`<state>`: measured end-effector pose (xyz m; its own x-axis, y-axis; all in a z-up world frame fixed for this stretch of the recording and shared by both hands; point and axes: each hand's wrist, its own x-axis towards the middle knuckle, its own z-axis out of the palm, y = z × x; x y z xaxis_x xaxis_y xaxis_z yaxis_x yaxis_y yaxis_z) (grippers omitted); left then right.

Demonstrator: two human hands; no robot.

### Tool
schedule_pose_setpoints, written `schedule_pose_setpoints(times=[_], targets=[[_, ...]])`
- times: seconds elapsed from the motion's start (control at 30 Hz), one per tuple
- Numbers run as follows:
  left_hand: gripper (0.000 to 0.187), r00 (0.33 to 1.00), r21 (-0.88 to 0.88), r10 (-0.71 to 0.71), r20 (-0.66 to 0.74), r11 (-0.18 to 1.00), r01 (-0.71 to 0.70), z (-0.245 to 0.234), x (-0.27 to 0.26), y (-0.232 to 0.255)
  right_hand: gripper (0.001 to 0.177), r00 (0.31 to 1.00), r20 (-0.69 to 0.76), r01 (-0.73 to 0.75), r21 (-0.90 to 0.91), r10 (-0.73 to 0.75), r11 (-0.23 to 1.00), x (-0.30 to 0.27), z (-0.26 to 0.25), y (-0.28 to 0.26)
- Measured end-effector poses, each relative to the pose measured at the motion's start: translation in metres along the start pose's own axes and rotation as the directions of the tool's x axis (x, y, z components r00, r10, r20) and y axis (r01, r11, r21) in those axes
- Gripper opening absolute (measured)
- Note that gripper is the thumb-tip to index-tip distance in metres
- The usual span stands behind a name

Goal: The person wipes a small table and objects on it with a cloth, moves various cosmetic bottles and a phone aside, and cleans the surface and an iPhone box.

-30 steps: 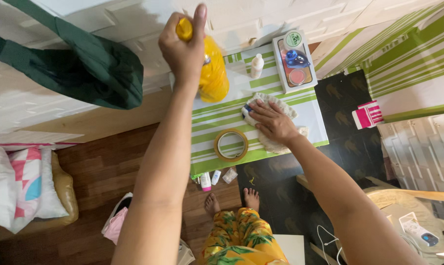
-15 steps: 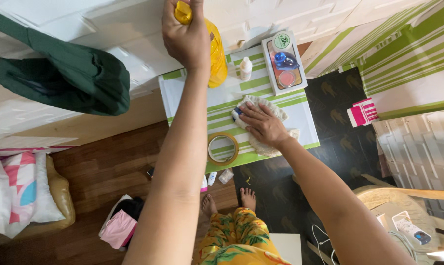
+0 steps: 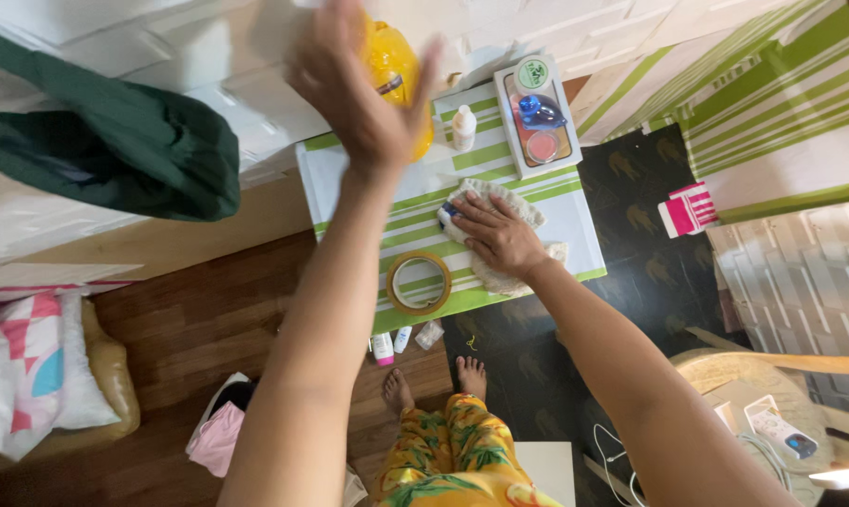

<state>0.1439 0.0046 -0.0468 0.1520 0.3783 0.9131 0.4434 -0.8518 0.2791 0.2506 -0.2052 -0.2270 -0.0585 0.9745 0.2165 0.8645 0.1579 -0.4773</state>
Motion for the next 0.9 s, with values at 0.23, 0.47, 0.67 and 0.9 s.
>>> schedule_pose_setpoints(times=[0.23,0.47,0.67,0.9], targets=[[0.053,0.801,-0.010,0.315,0.509,0.933,-0.360,0.049,-0.083,0.043,0.049,0.997,-0.003,0.080,-0.145,-0.081,0.986,-0.007,0.011,-0.018],[0.020,0.478,-0.001,0.102,0.872,0.978,-0.207,0.049,-0.109,0.011,0.040,0.991,-0.014,0.130,0.011,-0.130,0.991,-0.002,0.017,-0.015],[0.030,0.699,-0.169,0.095,0.708,0.985,0.037,-0.044,-0.086,0.015,0.045,0.983,-0.118,-0.148,-0.068,0.140,0.987,0.048,0.044,0.003],[0.037,0.731,-0.136,0.056,0.680,0.989,0.050,-0.101,-0.082,-0.002,0.050,0.936,-0.238,-0.303,-0.168,0.260,0.938,0.113,0.063,0.035]])
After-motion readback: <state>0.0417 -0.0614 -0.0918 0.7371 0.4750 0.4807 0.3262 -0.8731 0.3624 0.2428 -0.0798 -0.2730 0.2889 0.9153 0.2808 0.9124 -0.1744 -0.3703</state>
